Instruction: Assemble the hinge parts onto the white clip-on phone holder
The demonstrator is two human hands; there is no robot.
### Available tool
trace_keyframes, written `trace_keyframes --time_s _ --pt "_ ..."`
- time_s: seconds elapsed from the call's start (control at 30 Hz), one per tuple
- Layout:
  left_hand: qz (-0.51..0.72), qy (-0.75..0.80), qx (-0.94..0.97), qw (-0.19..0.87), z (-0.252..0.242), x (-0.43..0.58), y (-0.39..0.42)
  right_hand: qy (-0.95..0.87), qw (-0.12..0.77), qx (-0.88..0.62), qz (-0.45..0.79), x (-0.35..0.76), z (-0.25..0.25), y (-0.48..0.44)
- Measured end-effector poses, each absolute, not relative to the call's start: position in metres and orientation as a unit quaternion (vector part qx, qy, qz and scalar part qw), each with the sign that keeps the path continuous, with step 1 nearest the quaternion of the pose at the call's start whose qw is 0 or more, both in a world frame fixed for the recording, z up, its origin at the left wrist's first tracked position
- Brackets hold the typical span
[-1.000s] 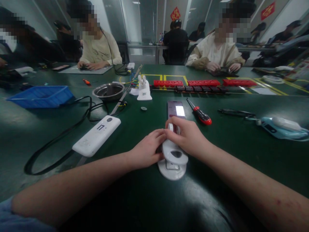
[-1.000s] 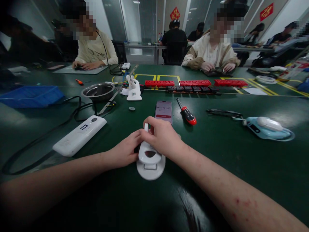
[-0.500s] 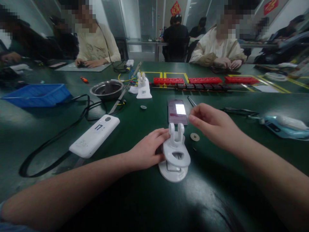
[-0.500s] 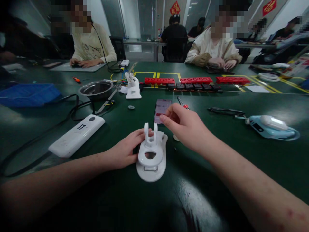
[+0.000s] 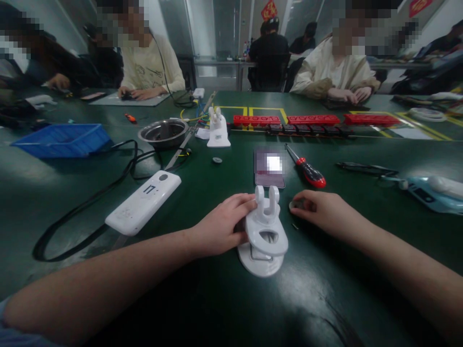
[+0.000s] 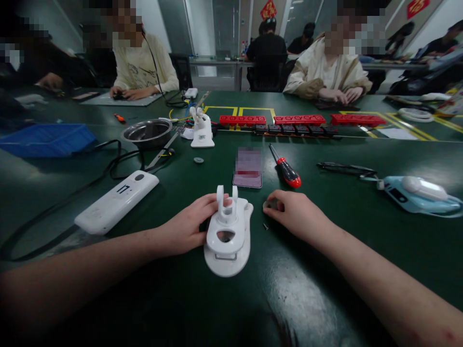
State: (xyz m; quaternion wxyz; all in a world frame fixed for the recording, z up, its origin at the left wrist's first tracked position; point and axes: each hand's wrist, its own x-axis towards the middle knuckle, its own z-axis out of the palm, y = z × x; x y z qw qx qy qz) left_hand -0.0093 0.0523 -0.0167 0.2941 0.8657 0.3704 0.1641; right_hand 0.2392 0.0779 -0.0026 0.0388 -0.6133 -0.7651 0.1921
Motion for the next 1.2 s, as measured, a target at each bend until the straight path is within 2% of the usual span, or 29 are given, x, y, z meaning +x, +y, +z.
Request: trace_keyframes --time_s 0.13,0.27,0.33,0.47,0.53,0.6,0.67,0.77,0.87,1.2 --pt "0.194 0.376 0.862 0.278 -0.016 -0.009 0.051 -0.746 0.112 -0.605 0.254 0.239 0.007 0.076" --pt "0.241 0.420 0.834 0.264 -0.011 -0.012 0.050 -0.696 0.289 -0.572 0.325 0.223 0.042 0.064" --pt "0.244 0.439 0.820 0.274 -0.008 -0.014 0.050 -0.683 0.351 -0.517 0.380 0.212 0.061 0.056" --pt "0.250 0.438 0.775 0.381 -0.004 -0.017 0.051 -0.672 0.341 -0.421 0.504 0.195 0.077 0.046" --pt "0.269 0.419 0.763 0.412 -0.004 -0.018 0.052 -0.679 0.315 -0.418 0.515 0.191 0.075 0.044" --pt "0.285 0.408 0.767 0.405 -0.004 -0.017 0.053 -0.719 0.288 -0.428 0.465 0.189 0.070 0.043" --pt "0.289 0.415 0.766 0.397 -0.005 -0.017 0.054 -0.782 0.274 -0.431 0.357 0.189 0.065 0.044" --pt "0.304 0.416 0.735 0.441 -0.007 -0.017 0.055 -0.860 0.286 -0.385 0.172 0.189 0.058 0.047" --pt "0.302 0.411 0.723 0.466 -0.004 -0.016 0.054 -0.893 0.293 -0.337 0.061 0.185 0.050 0.050" --pt "0.191 0.500 0.790 0.299 0.027 -0.012 0.041 -0.897 0.312 -0.313 -0.010 0.177 0.040 0.041"
